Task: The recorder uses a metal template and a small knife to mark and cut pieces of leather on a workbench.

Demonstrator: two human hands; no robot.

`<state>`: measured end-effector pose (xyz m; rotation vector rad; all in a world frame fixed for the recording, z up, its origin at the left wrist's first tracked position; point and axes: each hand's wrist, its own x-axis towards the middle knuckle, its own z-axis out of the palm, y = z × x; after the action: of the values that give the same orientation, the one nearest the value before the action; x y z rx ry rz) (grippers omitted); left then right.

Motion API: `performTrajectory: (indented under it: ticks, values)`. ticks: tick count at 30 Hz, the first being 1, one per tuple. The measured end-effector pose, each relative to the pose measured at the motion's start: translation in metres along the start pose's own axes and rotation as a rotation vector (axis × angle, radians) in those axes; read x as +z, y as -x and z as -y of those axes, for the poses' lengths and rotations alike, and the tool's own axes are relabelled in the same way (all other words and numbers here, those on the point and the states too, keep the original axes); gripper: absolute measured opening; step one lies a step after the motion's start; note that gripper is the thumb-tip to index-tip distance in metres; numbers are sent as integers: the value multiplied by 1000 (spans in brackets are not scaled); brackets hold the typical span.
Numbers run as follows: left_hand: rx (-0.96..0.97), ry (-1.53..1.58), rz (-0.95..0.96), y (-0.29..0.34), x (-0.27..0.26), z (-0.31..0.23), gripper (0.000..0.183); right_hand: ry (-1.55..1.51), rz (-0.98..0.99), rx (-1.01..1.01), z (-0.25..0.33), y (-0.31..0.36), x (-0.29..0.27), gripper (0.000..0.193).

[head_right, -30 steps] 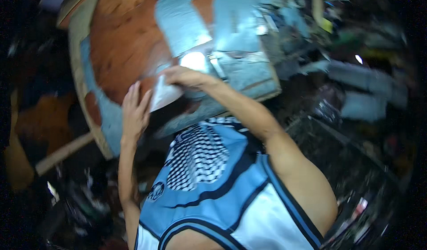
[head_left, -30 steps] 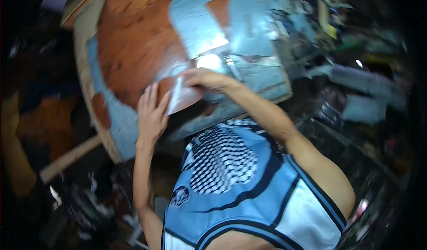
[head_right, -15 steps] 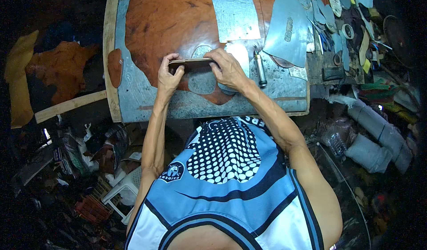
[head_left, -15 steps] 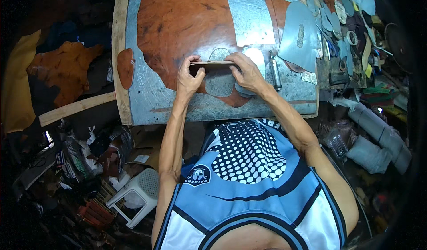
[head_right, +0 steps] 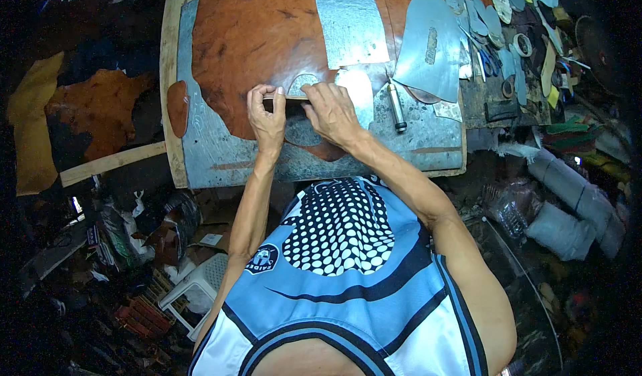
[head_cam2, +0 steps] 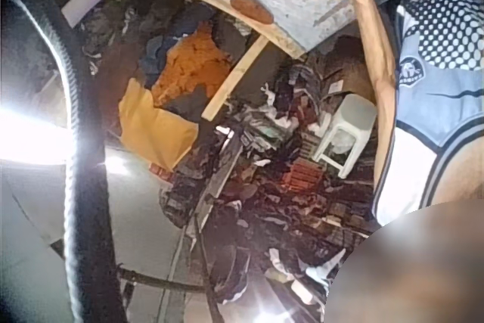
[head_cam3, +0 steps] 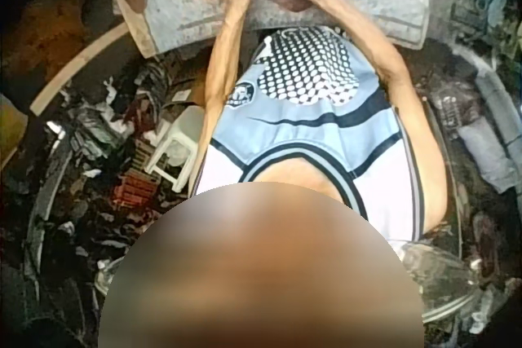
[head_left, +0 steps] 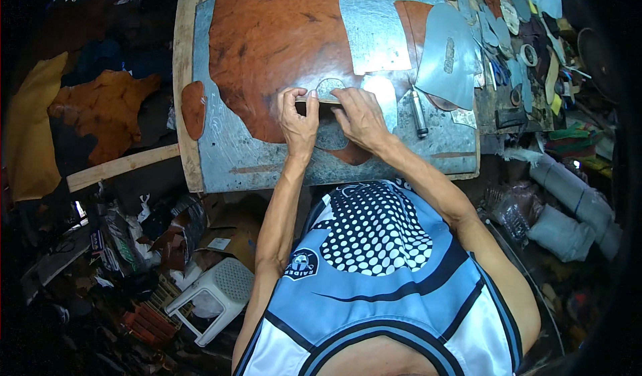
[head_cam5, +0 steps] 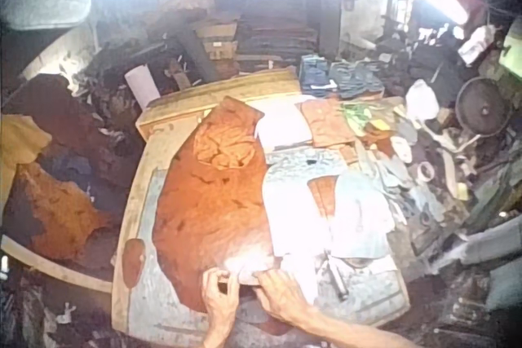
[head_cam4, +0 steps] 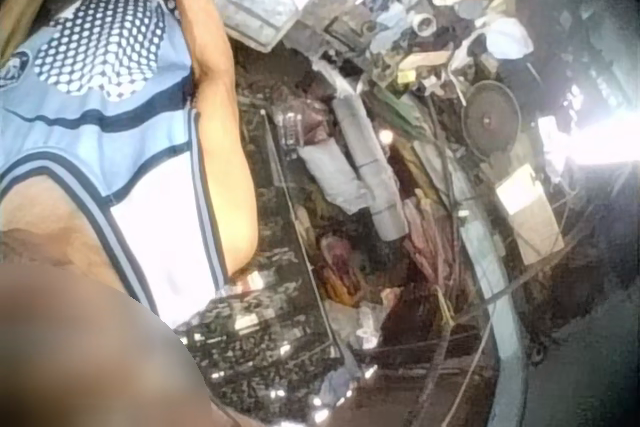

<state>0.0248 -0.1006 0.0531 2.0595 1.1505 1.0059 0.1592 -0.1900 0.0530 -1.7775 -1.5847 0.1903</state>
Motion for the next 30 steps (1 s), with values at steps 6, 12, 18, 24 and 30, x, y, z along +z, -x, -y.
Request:
performTrajectory:
  ticks: [6, 12, 18, 24, 30]
  values:
    - [-119, 113, -8, 5, 6, 3, 22, 53, 96, 9, 8, -8, 6, 32]
    - [-152, 123, 93, -2, 3, 11, 23, 115, 144, 5, 5, -17, 5, 29]
    - [-484, 721, 173, 7, -1, 2, 39, -643, 142, 476, -6, -11, -15, 23]
    - [-651, 1028, -42, 19, 47, -45, 38, -1367, -108, 865, -5, -1, 5, 36]
    - [-541, 417, -42, 14, 35, 1, 44, -587, 98, 651, -21, 1, -70, 35]
